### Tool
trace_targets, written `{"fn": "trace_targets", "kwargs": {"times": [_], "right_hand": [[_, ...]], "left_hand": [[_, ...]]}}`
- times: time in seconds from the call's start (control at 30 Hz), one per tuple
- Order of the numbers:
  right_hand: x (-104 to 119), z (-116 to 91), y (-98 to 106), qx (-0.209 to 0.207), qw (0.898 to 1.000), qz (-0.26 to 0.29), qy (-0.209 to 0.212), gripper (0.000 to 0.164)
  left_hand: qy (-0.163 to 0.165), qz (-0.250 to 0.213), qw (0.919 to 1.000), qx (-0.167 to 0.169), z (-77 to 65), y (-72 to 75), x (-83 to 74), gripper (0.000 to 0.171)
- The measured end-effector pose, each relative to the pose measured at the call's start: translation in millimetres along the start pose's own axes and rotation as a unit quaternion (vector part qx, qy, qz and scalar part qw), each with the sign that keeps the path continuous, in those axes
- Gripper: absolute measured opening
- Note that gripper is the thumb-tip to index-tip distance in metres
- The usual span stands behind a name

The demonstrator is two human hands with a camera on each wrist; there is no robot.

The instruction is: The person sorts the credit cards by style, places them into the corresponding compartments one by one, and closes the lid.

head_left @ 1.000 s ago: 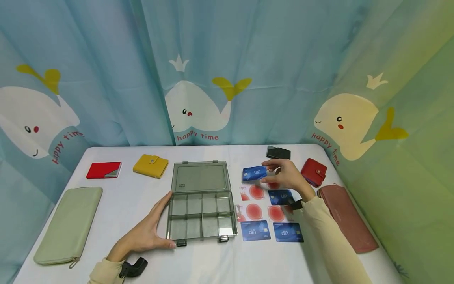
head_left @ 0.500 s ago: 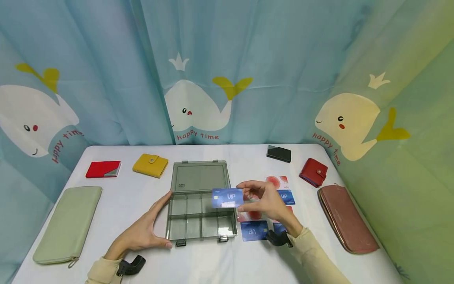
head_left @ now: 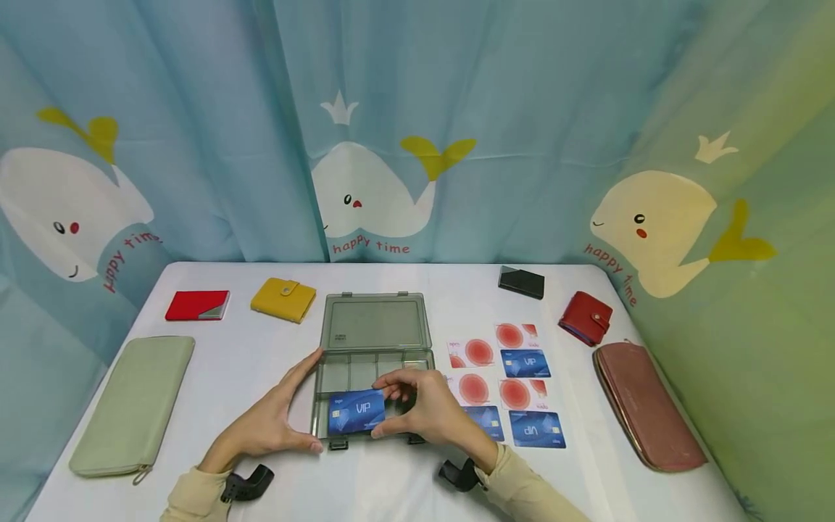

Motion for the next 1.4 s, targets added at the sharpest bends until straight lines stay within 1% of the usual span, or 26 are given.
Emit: {"fn": "trace_targets", "kwargs": {"times": [0.1, 0.2, 0.37, 0.43, 0.5, 0.6, 0.67, 0.73, 0.8, 0.87, 0.97, 1.03, 1.1, 1.17, 1.27, 1.4], "right_hand": [[4, 1, -5, -0.004, 1.0, -0.022, -0.004, 0.055], [7, 3, -10, -0.002, 0.998, -0.056, -0.007, 0.055], [14, 6, -14, 0.009, 0.992, -0.126, -0.015, 0.061], [15, 5, -12, 0.014, 0.991, -0.134, -0.011, 0.067], [16, 1, -6, 0.018, 0.992, -0.126, 0.0, 0.07], [12, -8, 16, 0.004, 0.994, -0.108, 0.024, 0.072], [5, -17, 40, -0.018, 0.994, -0.101, 0.031, 0.068], [-7, -28, 68, -0.051, 0.993, -0.107, 0.03, 0.065], [-22, -40, 96, -0.083, 0.988, -0.127, 0.016, 0.061], [-39, -54, 123, -0.109, 0.982, -0.151, -0.007, 0.059], [-65, -75, 157, -0.128, 0.972, -0.19, -0.051, 0.057], [-80, -89, 174, -0.126, 0.968, -0.201, -0.083, 0.056], [-92, -101, 188, -0.114, 0.965, -0.208, -0.114, 0.056], [-101, -112, 198, -0.097, 0.964, -0.205, -0.141, 0.055], [-112, -122, 208, -0.073, 0.962, -0.202, -0.169, 0.053], [-121, -127, 213, -0.057, 0.96, -0.206, -0.18, 0.05]], "left_hand": [[0.0, -0.008, 1.0, 0.002, 0.2, -0.3, -0.6, 0.144], [0.004, -0.016, 0.9999, 0.002, -0.8, -0.3, -0.2, 0.143], [0.0, -0.017, 0.9998, -0.002, -1.6, 0.2, 0.1, 0.142], [-0.005, -0.013, 0.9999, -0.005, -1.2, 0.2, -0.2, 0.142], [-0.008, -0.012, 0.9999, -0.005, -0.8, 0.0, -0.5, 0.142], [-0.009, -0.013, 0.9999, -0.005, -0.2, -0.2, -0.8, 0.142], [-0.008, -0.014, 0.9999, -0.004, -0.2, -0.2, -0.3, 0.142], [-0.006, -0.014, 0.9999, -0.003, -0.5, -0.2, 0.4, 0.142], [-0.004, -0.013, 0.9999, -0.003, -1.0, -0.1, 1.2, 0.142], [-0.002, -0.012, 0.9999, -0.004, -1.5, -0.1, 2.0, 0.142], [0.001, -0.011, 0.9999, -0.005, -2.1, 0.0, 2.5, 0.142], [0.003, -0.01, 0.9999, -0.005, -2.6, -0.1, 2.6, 0.142], [0.004, -0.01, 0.9999, -0.005, -3.0, -0.1, 2.5, 0.142], [0.003, -0.011, 0.9999, -0.006, -3.2, -0.1, 2.3, 0.141], [0.002, -0.014, 0.9999, -0.005, -3.2, -0.3, 1.9, 0.141], [0.0, -0.018, 0.9998, -0.002, -1.8, -1.1, 1.5, 0.141]]}}
Point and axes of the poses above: each hand's wrist, its own z-axis towards the middle knuckle, its own y-axis out of the back of the hand, x = y × z, the point moved 3 cm from there along z, towards the middle knuckle, and after that the axes turned 9 degrees about x, right-handed, at the moved point
